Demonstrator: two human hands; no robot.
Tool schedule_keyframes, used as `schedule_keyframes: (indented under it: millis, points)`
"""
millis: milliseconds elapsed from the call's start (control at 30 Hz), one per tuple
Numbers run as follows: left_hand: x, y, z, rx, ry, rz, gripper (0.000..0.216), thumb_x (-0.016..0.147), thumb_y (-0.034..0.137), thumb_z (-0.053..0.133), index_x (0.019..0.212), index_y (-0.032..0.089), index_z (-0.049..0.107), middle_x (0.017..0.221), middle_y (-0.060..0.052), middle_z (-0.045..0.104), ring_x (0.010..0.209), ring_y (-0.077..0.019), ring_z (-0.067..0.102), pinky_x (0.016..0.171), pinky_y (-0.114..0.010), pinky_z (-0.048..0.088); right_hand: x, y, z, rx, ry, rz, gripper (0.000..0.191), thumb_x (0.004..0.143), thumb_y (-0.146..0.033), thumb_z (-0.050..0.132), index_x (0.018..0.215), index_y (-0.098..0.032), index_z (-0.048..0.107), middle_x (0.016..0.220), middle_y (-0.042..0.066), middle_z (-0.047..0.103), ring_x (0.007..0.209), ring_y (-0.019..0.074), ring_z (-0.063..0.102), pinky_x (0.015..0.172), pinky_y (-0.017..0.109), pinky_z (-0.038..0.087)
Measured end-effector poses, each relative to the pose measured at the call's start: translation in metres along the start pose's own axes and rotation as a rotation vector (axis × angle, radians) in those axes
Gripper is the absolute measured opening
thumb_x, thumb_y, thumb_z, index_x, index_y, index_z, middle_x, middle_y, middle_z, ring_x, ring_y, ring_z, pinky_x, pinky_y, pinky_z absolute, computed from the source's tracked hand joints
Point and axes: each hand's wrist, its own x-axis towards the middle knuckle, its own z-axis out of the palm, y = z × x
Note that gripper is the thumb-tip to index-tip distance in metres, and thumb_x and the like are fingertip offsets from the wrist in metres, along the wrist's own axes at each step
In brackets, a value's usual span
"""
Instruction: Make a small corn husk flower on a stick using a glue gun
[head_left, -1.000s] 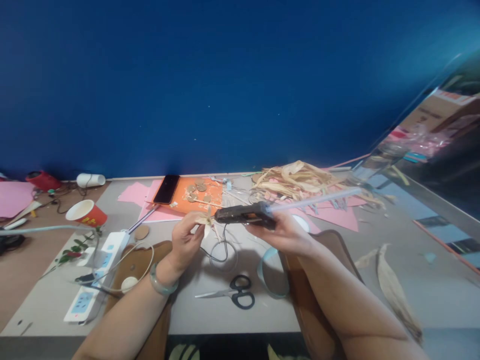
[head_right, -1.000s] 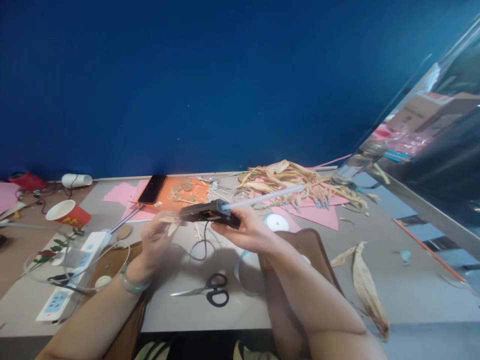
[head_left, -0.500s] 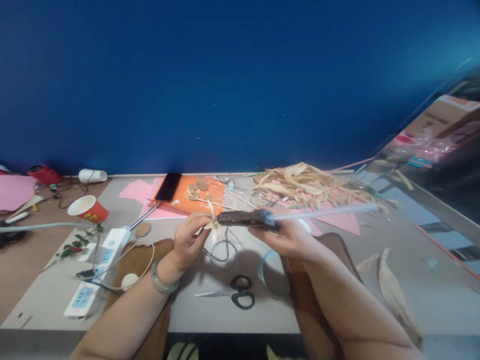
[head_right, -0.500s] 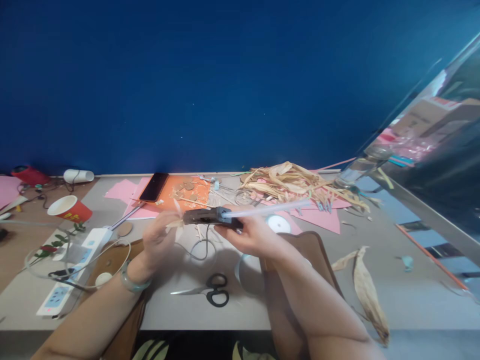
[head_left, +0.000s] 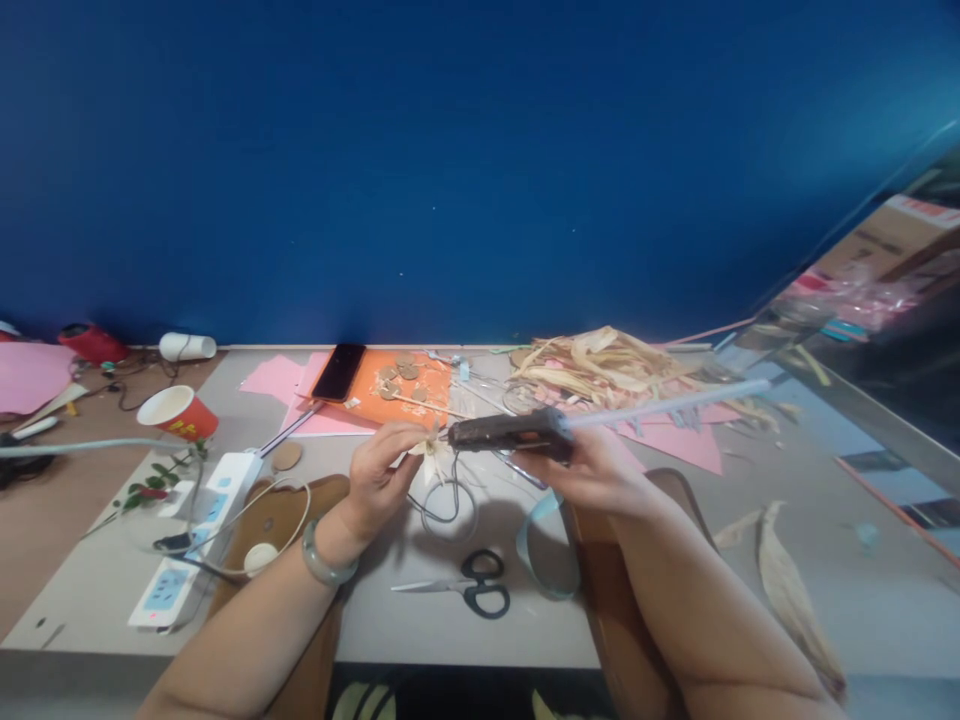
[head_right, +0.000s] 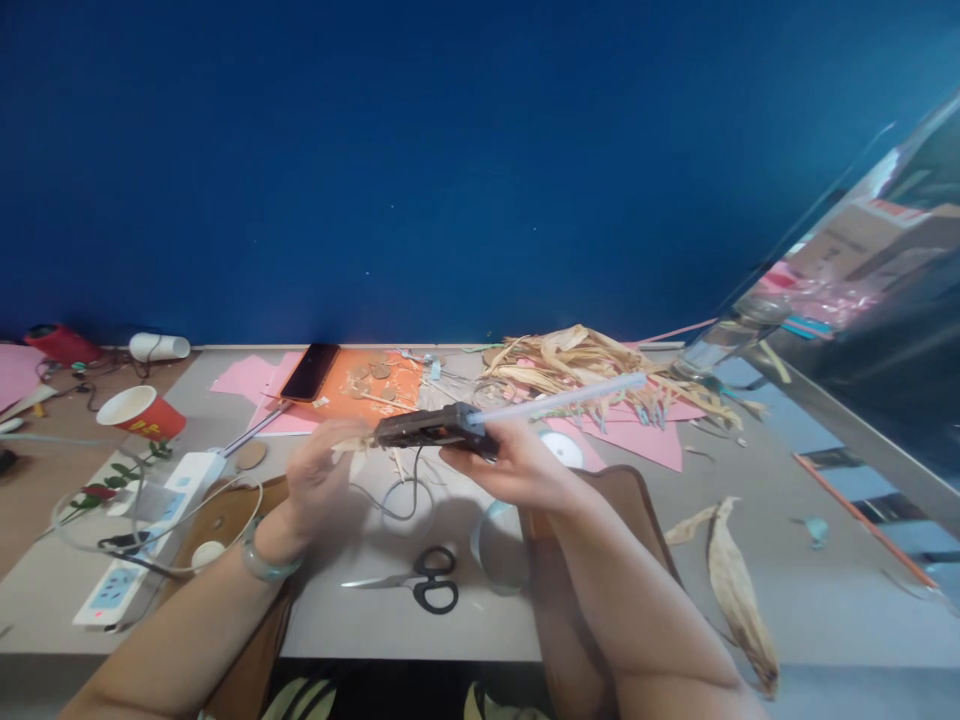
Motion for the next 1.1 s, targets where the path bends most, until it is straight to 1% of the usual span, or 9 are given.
schedule_keyframes:
  millis: [100, 267, 367, 467, 600, 767, 933, 1033, 1100]
  points:
    - [0.000, 0.001, 0.000, -0.024, -0.019, -0.010, 0.015, 0.089, 0.015, 0.053, 0.094, 0.019, 0.066, 0.087, -0.006, 0.070, 0.082, -0.0165, 0.066, 0.074, -0.030, 0.051, 0.000, 0.004, -0.001, 0.063, 0.000, -0.004, 0.025, 0.082, -0.036, 0.066, 0.098, -0.018, 0.071, 0.083, 0.006, 0.070, 0.073, 0.0199, 0.066, 0.064, 0.029, 0.055]
    - [0.004, 0.005, -0.001, -0.037, -0.059, 0.026, 0.016, 0.089, 0.013, 0.053, 0.096, 0.019, 0.065, 0.089, -0.006, 0.071, 0.082, -0.0163, 0.066, 0.073, -0.029, 0.051, 0.002, 0.005, -0.002, 0.001, -0.028, -0.025, 0.021, 0.081, -0.036, 0.066, 0.088, -0.017, 0.071, 0.076, 0.005, 0.069, 0.068, 0.0188, 0.064, 0.060, 0.027, 0.054]
    - [0.005, 0.008, -0.002, -0.054, -0.073, 0.048, 0.016, 0.089, 0.012, 0.052, 0.096, 0.019, 0.065, 0.089, -0.006, 0.071, 0.083, -0.0162, 0.066, 0.073, -0.028, 0.051, 0.003, 0.003, -0.002, -0.028, -0.052, -0.028, 0.020, 0.081, -0.035, 0.066, 0.088, -0.017, 0.071, 0.076, 0.005, 0.069, 0.068, 0.0186, 0.064, 0.060, 0.027, 0.054]
    - [0.005, 0.007, -0.001, -0.073, -0.064, 0.036, 0.015, 0.089, 0.012, 0.053, 0.095, 0.019, 0.064, 0.088, -0.006, 0.071, 0.082, -0.0165, 0.066, 0.073, -0.028, 0.051, 0.003, 0.002, -0.003, -0.032, -0.067, -0.016, 0.020, 0.080, -0.033, 0.066, 0.088, -0.016, 0.071, 0.077, 0.005, 0.070, 0.070, 0.0191, 0.065, 0.062, 0.027, 0.055]
    - [0.003, 0.004, 0.000, -0.105, -0.029, -0.014, 0.013, 0.087, 0.012, 0.055, 0.091, 0.019, 0.064, 0.085, -0.006, 0.069, 0.079, -0.0159, 0.065, 0.072, -0.028, 0.051, 0.002, 0.008, -0.003, -0.004, -0.025, 0.001, 0.021, 0.080, -0.035, 0.065, 0.088, -0.017, 0.071, 0.077, 0.006, 0.070, 0.069, 0.0192, 0.065, 0.062, 0.028, 0.055]
    - [0.005, 0.005, 0.000, -0.109, -0.036, 0.005, 0.011, 0.088, 0.014, 0.054, 0.088, 0.020, 0.064, 0.082, -0.006, 0.070, 0.077, -0.0163, 0.066, 0.071, -0.029, 0.052, 0.002, 0.011, -0.002, 0.009, -0.044, 0.005, 0.023, 0.079, -0.037, 0.067, 0.088, -0.017, 0.070, 0.076, 0.006, 0.069, 0.068, 0.0189, 0.065, 0.060, 0.027, 0.055]
    - [0.006, 0.008, 0.000, -0.112, -0.064, 0.023, 0.013, 0.090, 0.016, 0.051, 0.088, 0.019, 0.063, 0.084, -0.007, 0.070, 0.078, -0.0162, 0.066, 0.071, -0.029, 0.052, 0.003, 0.002, -0.003, -0.011, -0.084, -0.004, 0.022, 0.081, -0.036, 0.064, 0.088, -0.016, 0.068, 0.073, 0.005, 0.066, 0.064, 0.0160, 0.061, 0.056, 0.024, 0.051]
    - [0.005, 0.008, -0.001, -0.122, -0.085, 0.043, 0.012, 0.090, 0.016, 0.051, 0.090, 0.019, 0.062, 0.085, -0.007, 0.070, 0.080, -0.0167, 0.066, 0.072, -0.029, 0.052, 0.003, -0.003, -0.005, -0.047, -0.108, -0.039, 0.017, 0.083, -0.032, 0.062, 0.081, -0.015, 0.064, 0.067, 0.003, 0.061, 0.060, 0.0138, 0.056, 0.054, 0.022, 0.047]
    - [0.005, 0.008, -0.002, -0.110, -0.085, 0.057, 0.012, 0.090, 0.016, 0.051, 0.092, 0.019, 0.062, 0.085, -0.007, 0.070, 0.080, -0.0174, 0.066, 0.072, -0.030, 0.052, 0.003, -0.005, -0.005, -0.070, -0.099, -0.080, 0.017, 0.084, -0.031, 0.060, 0.077, -0.016, 0.062, 0.066, 0.002, 0.059, 0.061, 0.0134, 0.054, 0.055, 0.023, 0.045]
